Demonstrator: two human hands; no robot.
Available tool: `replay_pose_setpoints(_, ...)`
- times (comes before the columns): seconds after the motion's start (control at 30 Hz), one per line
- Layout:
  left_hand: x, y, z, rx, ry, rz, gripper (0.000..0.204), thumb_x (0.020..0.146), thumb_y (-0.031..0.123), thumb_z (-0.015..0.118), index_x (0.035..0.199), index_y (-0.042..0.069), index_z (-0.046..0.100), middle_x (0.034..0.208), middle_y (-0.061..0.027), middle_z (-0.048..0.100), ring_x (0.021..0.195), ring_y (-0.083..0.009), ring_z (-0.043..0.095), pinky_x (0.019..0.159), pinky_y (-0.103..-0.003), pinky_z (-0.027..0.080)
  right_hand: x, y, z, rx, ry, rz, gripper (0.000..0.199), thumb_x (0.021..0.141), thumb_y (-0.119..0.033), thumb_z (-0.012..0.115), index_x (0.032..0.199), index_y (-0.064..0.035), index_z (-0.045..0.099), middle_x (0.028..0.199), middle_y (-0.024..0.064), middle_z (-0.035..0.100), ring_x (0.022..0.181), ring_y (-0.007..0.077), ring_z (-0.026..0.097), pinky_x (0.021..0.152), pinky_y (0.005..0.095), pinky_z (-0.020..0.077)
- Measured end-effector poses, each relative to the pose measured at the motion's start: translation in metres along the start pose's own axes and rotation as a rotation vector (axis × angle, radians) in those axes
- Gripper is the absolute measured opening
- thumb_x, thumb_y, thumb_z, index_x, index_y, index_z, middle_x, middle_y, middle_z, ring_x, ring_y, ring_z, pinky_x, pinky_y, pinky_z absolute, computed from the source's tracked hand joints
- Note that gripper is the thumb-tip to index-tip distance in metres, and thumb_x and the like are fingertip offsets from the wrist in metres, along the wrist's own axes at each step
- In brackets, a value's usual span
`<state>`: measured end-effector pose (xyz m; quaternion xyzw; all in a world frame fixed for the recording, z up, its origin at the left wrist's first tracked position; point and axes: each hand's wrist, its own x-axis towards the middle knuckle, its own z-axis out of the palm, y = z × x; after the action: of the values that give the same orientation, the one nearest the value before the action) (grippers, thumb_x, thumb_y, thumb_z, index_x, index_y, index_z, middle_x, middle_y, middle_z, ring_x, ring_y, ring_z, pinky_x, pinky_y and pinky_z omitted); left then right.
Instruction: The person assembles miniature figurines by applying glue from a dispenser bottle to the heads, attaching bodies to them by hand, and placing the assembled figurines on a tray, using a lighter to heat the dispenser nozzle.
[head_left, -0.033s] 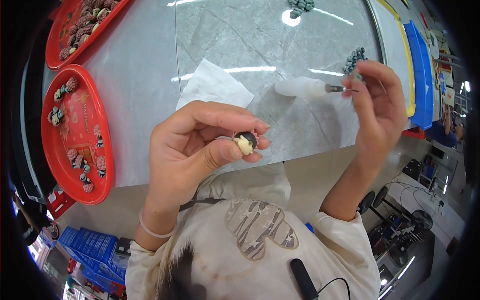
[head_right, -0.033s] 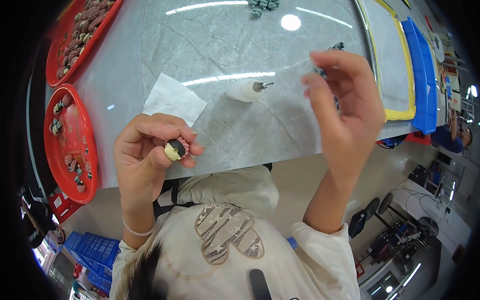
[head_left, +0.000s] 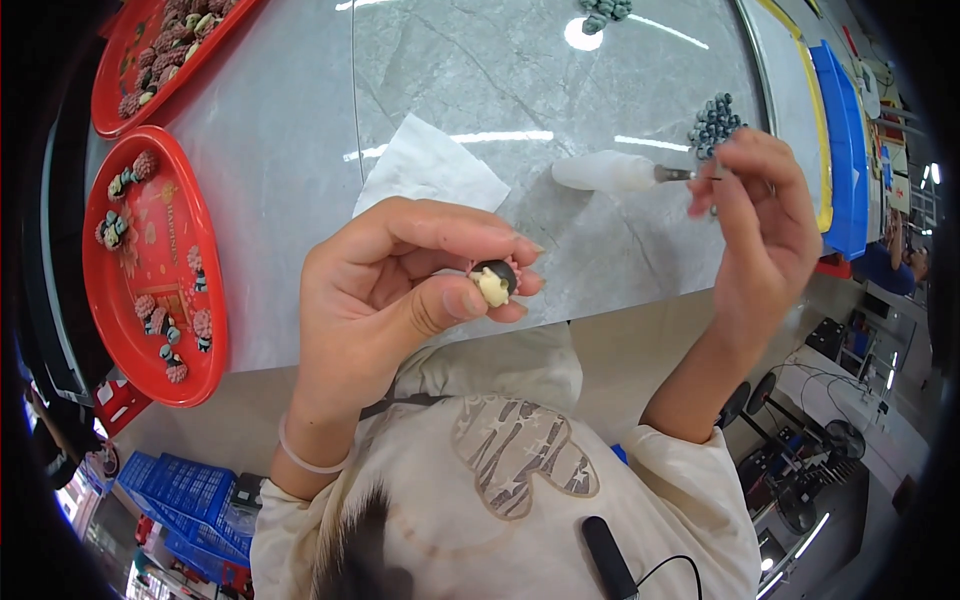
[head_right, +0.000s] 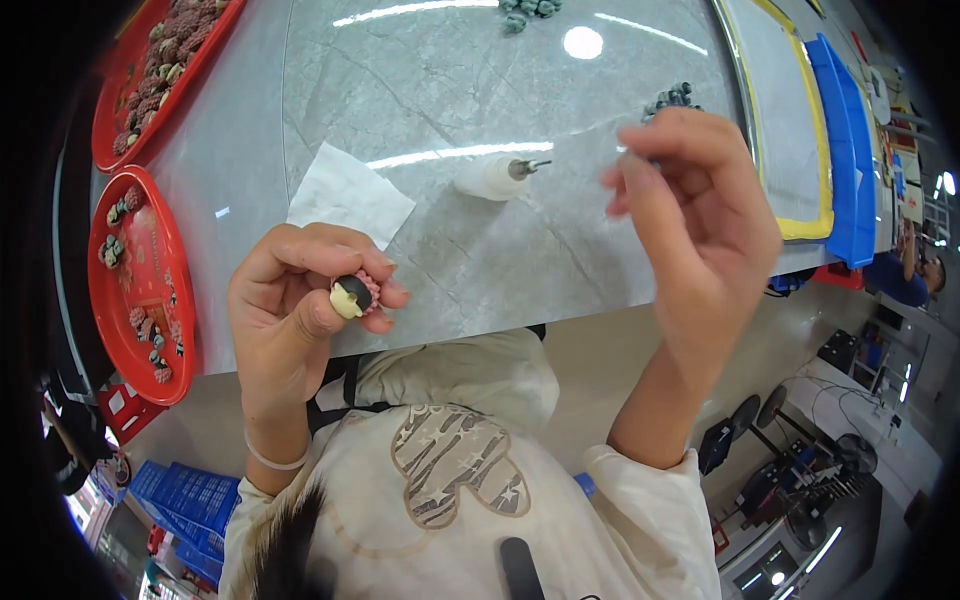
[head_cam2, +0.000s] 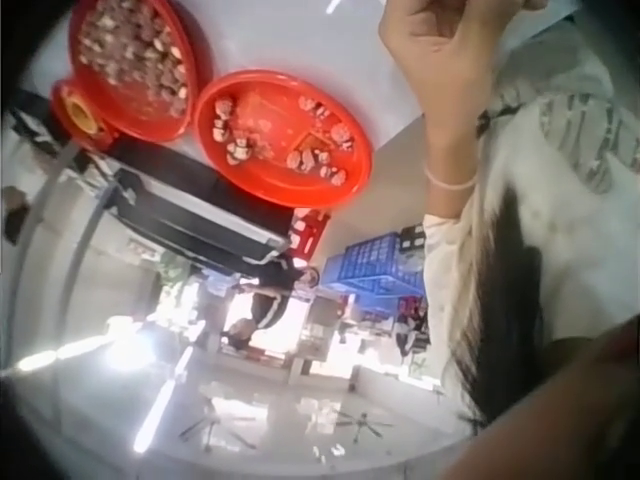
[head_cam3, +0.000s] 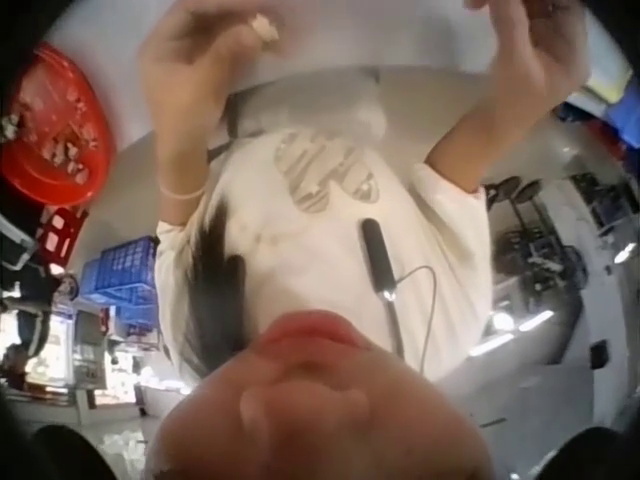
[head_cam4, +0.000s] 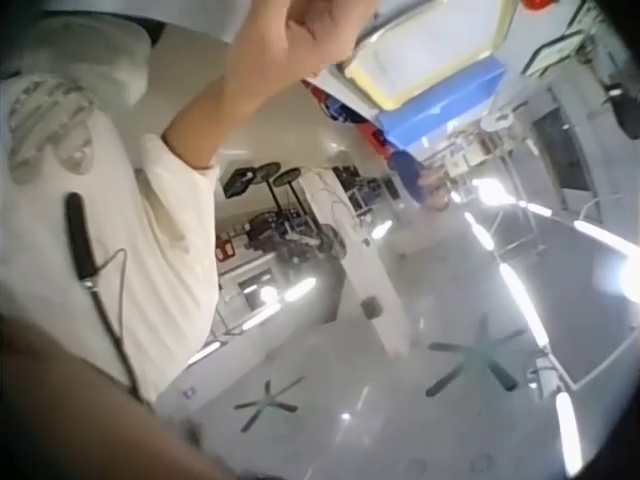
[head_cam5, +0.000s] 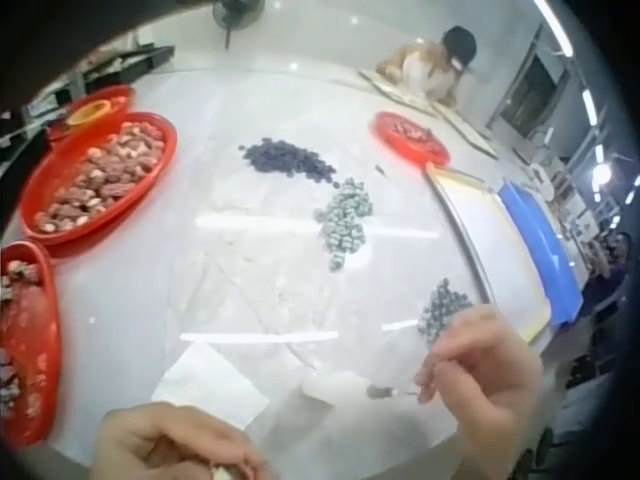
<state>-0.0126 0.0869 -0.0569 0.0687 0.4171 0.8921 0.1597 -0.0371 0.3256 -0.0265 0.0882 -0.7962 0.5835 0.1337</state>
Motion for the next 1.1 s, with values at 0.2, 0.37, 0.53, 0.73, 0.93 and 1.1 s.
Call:
replay_pose_setpoints(0.2, -0.002, 0.001, 0.007, 0.031, 0.039, -0.049, 0.033, 0.079, 0.023, 0.066, 0.095, -0.003, 0.052, 0.091, -0.0197, 0.057, 0.076, -0.0233, 0.063, 0.059, -0.025, 0.055, -0.03, -0.024, -0.006, 0.293, -0.18, 0.027, 0.019, 0.085, -0.009, 0.054, 0.097, 0.0051, 0.057, 0.096, 0.0183, 0.054, 0.071, 0.0167, 0.056, 0.058, 0.0215, 0.0456)
replay_pose_setpoints(0.37, -0.015, -0.001, 0.016, 0.017, 0.011, -0.096, 0.035, 0.079, 0.024, 0.066, 0.096, -0.002, 0.052, 0.093, -0.0204, 0.056, 0.077, -0.0228, 0.063, 0.061, -0.025, 0.054, -0.039, -0.031, 0.019, 0.336, -0.269, 0.04, 0.022, 0.079, -0.013, 0.063, 0.095, 0.0004, 0.056, 0.092, 0.0168, 0.05, 0.068, 0.0153, 0.051, 0.051, 0.0191, 0.0421)
replay_pose_setpoints(0.53, -0.023, -0.004, 0.023, 0.045, 0.068, -0.034, 0.039, 0.077, 0.025, 0.068, 0.098, -0.002, 0.051, 0.096, -0.0173, 0.054, 0.074, -0.0173, 0.06, 0.064, -0.023, 0.053, -0.035, -0.028, 0.027, 0.344, -0.434, -0.115, 0.025, 0.076, -0.007, 0.065, 0.095, 0.0034, 0.054, 0.091, 0.0187, 0.051, 0.072, 0.0179, 0.055, 0.057, 0.0214, 0.0468)
replay_pose_setpoints(0.73, -0.031, -0.003, 0.031, 0.153, 0.132, -0.063, 0.043, 0.073, 0.029, 0.072, 0.097, 0.0, 0.052, 0.092, -0.0125, 0.056, 0.079, -0.0138, 0.056, 0.07, -0.023, 0.045, -0.043, -0.035, 0.034, 0.317, -0.363, -0.116, 0.019, 0.071, 0.001, 0.065, 0.086, 0.004, 0.055, 0.09, 0.0205, 0.055, 0.074, 0.0197, 0.057, 0.063, 0.0233, 0.0489)
replay_pose_setpoints(0.93, -0.033, -0.003, 0.034, 0.138, 0.18, -0.117, 0.045, 0.07, 0.032, 0.074, 0.095, 0.0, 0.053, 0.086, -0.0089, 0.056, 0.077, -0.0118, 0.054, 0.07, -0.022, 0.043, -0.052, -0.036, 0.04, 0.26, -0.323, -0.134, 0.022, 0.066, 0.004, 0.068, 0.084, 0.0038, 0.055, 0.085, 0.0215, 0.058, 0.073, 0.0203, 0.059, 0.065, 0.0249, 0.0498)
replay_pose_setpoints(1.1, -0.035, -0.008, 0.028, 0.156, 0.125, -0.054, 0.041, 0.07, 0.029, 0.074, 0.092, 0.0, 0.055, 0.084, -0.0083, 0.056, 0.076, -0.0114, 0.055, 0.069, -0.022, 0.044, -0.055, -0.039, 0.044, 0.144, -0.239, -0.225, 0.019, 0.069, 0.008, 0.066, 0.084, 0.0024, 0.056, 0.084, 0.0212, 0.058, 0.067, 0.0173, 0.06, 0.056, 0.0203, 0.0487)
